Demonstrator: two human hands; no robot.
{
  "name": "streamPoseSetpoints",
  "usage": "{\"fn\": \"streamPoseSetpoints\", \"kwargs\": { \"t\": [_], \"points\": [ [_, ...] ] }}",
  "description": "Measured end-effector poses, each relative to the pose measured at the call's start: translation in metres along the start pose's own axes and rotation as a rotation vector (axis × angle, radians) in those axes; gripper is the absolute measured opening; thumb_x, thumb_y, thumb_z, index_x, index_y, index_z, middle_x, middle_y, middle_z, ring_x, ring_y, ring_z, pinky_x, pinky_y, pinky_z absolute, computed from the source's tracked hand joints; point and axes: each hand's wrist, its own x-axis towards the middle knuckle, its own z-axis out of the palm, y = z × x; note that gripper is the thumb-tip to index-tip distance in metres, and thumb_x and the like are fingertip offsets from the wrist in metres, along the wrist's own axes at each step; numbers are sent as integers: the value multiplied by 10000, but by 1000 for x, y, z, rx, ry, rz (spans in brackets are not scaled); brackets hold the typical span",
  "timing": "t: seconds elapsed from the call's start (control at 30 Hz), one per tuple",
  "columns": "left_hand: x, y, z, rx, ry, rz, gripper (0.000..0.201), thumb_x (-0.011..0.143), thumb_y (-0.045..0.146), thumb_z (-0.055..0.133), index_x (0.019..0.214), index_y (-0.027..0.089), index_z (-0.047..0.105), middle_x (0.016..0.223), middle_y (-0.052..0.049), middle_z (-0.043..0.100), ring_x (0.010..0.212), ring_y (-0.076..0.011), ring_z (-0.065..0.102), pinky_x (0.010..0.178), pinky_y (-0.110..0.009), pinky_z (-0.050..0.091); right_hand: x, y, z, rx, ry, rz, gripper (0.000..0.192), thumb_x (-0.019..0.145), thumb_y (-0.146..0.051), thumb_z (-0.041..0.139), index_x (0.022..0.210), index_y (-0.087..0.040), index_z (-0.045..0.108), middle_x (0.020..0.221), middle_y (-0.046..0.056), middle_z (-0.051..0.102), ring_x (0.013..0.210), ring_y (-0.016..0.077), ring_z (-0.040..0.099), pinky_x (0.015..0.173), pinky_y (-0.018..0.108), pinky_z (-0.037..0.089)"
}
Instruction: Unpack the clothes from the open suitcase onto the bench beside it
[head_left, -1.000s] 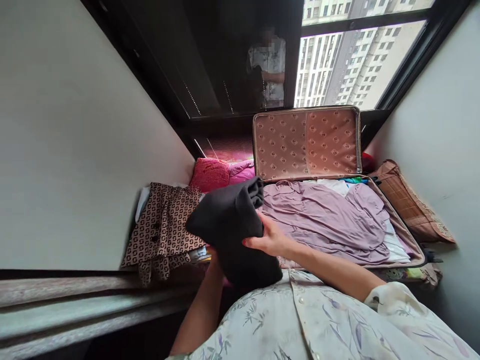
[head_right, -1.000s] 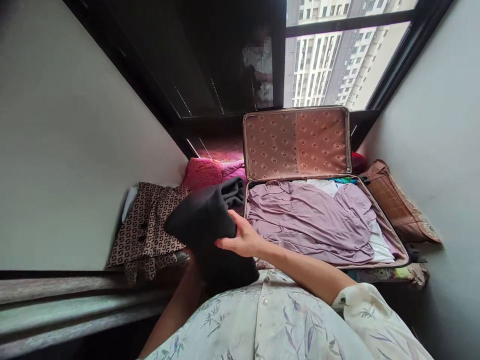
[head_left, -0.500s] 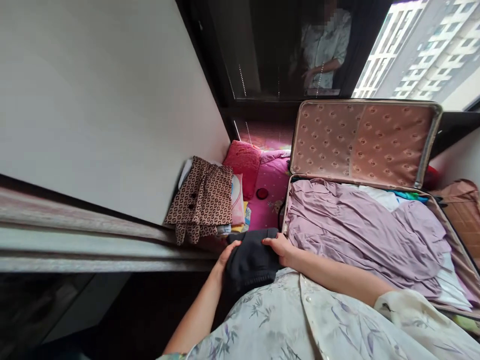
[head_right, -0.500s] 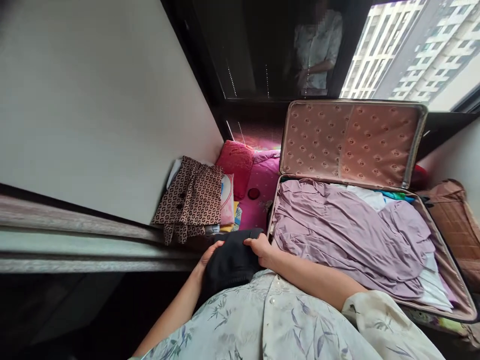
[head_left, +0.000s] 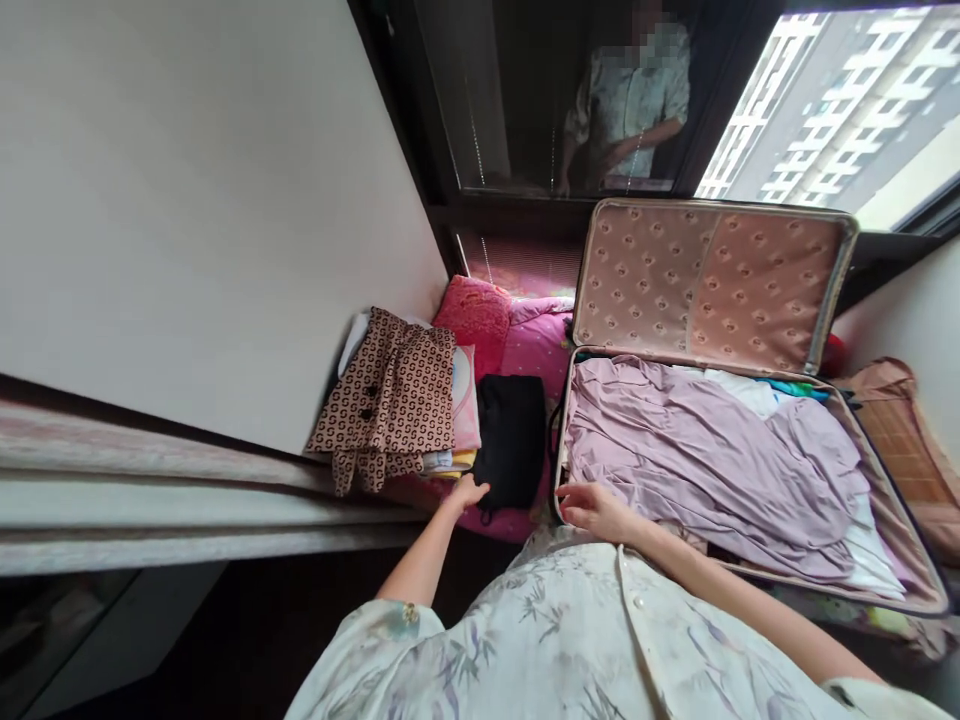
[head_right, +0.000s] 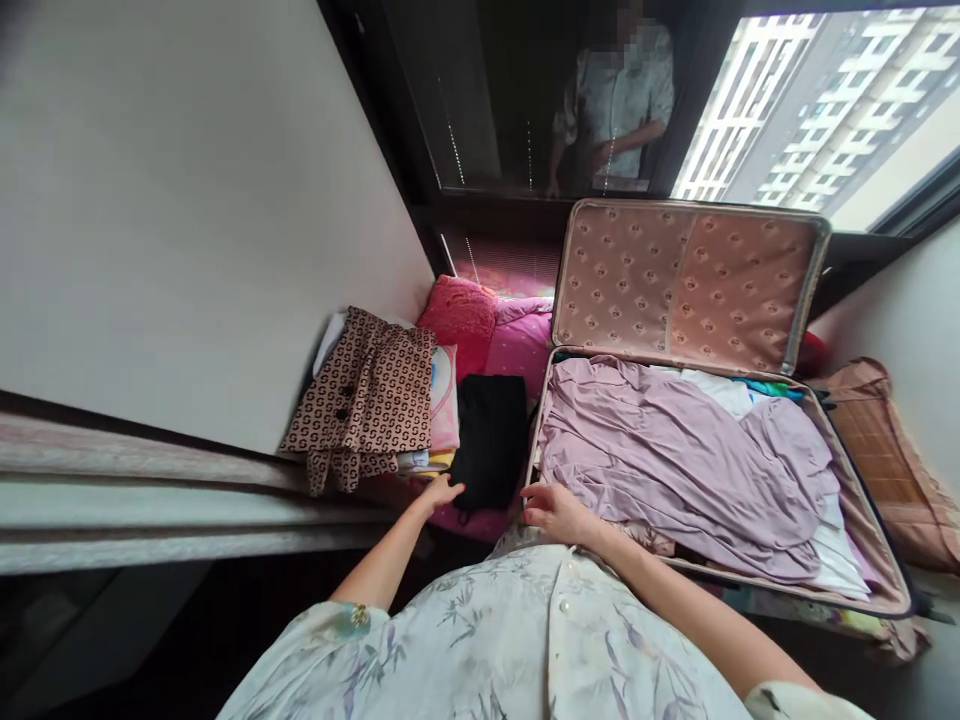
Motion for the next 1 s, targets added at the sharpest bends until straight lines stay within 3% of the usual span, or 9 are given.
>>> {"fn": "streamPoseSetpoints", "kwargs": {
  "t": [0.07, 0.2, 0.33, 0.43, 0.57, 0.63, 0.7, 0.83, 1.0],
  "points": [
    [-5, -9, 11, 89, 13, -25, 392, 688, 315, 773, 1040, 165, 687, 1201, -215, 736, 1285, -370, 630, 1078, -445, 473, -19, 8, -28, 119, 140, -32, 417, 708, -368, 722, 1079, -180, 732, 908, 65, 775, 805, 215, 710, 761, 331, 558],
    [-7, -9, 30, 200, 46, 34, 384, 793, 258, 659, 1162, 149, 654, 1345, -232, 662, 1329, -327, 599, 1117, -432, 439, -57, 39, -107, 195, 589, -12, 502, 673, -442, 727, 1084, -153, 716, 938, 106, 771, 855, 256, 721, 802, 381, 563],
    [-4, 17, 50, 181, 124, 169, 294, 843, 262, 615, 1117, 178, 680, 1226, -165, 722, 1149, -280, 706, 1013, -377, 528, -100, 82, -198, -4, 1047, 164, 541, 720, -399, 637, 1190, -132, 676, 1005, 129, 754, 909, 262, 702, 844, 388, 549],
    [-14, 46, 63, 88, 135, 268, 263, 840, 275, 602, 1068, 192, 704, 1167, -133, 740, 1089, -276, 731, 990, -378, 551, -130, 111, -256, -264, 1248, 345, 599, 775, -346, 597, 1321, -99, 619, 1192, 186, 709, 1089, 281, 666, 971, 391, 501],
    [-43, 83, 80, -5, 116, 369, 277, 827, 293, 588, 1050, 195, 720, 1137, -118, 750, 1062, -265, 735, 990, -378, 560, -150, 139, -304, -530, 1255, 513, 778, 822, -359, 631, 1497, -18, 446, 1452, 270, 544, 1394, 336, 468, 1146, 434, 352],
    [-59, 97, 91, -25, 82, 404, 290, 824, 299, 580, 1050, 186, 723, 1129, -121, 747, 1046, -256, 735, 965, -363, 571, -151, 148, -316, -575, 1187, 586, 863, 830, -392, 664, 1561, -47, 362, 1505, 265, 496, 1418, 365, 430, 1133, 465, 351],
    [-75, 109, 100, -12, 60, 448, 297, 824, 310, 576, 1047, 183, 726, 1122, -124, 737, 1040, -257, 727, 928, -353, 585, -148, 155, -323, -595, 1111, 631, 803, 852, -369, 652, 1556, -87, 387, 1473, 247, 533, 1373, 374, 472, 1076, 463, 388],
    [-103, 126, 113, 93, 114, 566, 275, 831, 320, 572, 1024, 204, 731, 1107, -111, 715, 1074, -272, 701, 976, -378, 570, -142, 162, -329, -598, 1044, 628, 404, 889, -265, 572, 1252, -113, 663, 1229, 227, 678, 1195, 324, 602, 975, 400, 415],
    [-127, 132, 122, 156, 176, 735, 300, 846, 312, 560, 1064, 196, 730, 1176, -135, 685, 1162, -283, 662, 1077, -392, 517, -150, 142, -333, -531, 1120, 471, 168, 902, -321, 550, 879, -180, 638, 1036, 157, 684, 1045, 276, 599, 899, 353, 405]
  ]
}}
